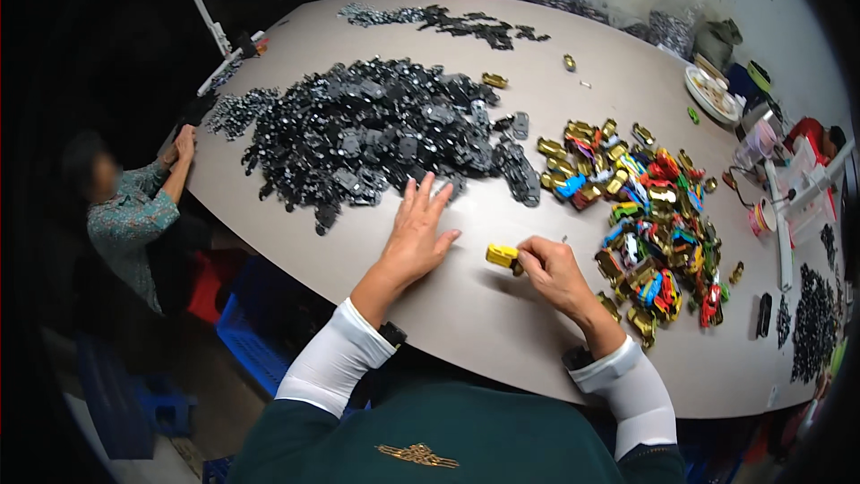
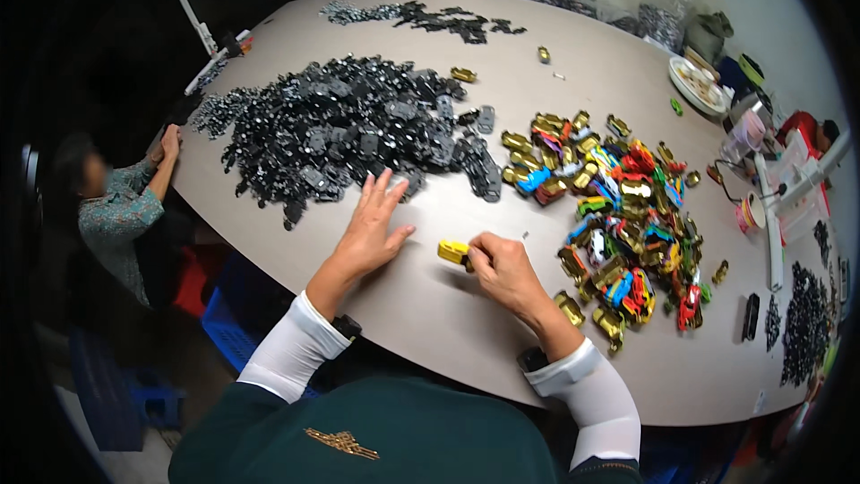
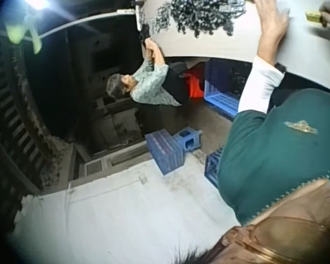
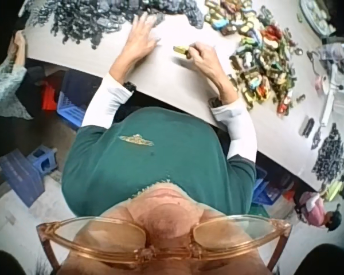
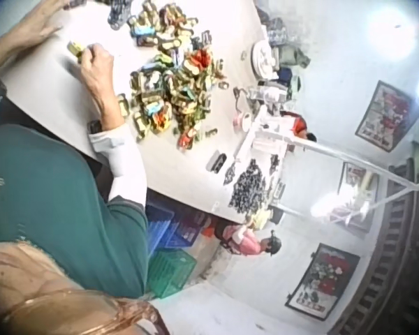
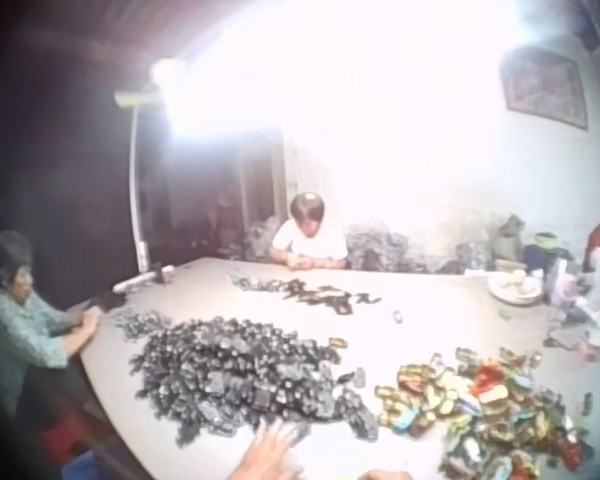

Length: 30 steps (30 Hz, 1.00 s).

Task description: The person assembles miniature toy cars by hand at a table. They pick up a black chassis and a colored body, fit the two parts together, and place the completed unit on the table. The process is repeated with different colored bodies throughout the clip.

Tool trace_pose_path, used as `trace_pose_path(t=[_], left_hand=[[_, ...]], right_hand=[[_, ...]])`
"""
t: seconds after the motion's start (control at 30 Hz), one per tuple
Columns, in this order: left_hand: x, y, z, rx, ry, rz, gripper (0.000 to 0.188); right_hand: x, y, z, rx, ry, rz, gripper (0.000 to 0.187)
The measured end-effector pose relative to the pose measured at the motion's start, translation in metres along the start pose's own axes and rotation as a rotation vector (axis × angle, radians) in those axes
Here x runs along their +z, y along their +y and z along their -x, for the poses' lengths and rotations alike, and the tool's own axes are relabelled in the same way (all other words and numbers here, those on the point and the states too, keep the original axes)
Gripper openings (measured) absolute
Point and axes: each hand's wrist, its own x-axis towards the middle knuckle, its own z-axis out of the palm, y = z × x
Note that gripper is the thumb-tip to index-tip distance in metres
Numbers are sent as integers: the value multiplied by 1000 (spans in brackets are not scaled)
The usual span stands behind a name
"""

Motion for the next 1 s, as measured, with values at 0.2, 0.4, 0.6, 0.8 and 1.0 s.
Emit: trace_pose_path(t=[0.2,0.4,0.6,0.8,1.0], left_hand=[[-41,-35,-47,3,166,-168,68],[-60,-83,-114,-117,109,-179,72],[-35,-122,-143,-307,153,-289,76],[-1,-70,-100,-125,7,-293,64],[36,-2,-52,36,60,1,64]], right_hand=[[4,22,-2,169,-69,-195,17],[7,23,2,332,-129,-330,18],[5,25,-1,375,-158,-387,16],[3,19,-1,429,-137,-482,14],[10,21,-6,419,-17,-526,19]])
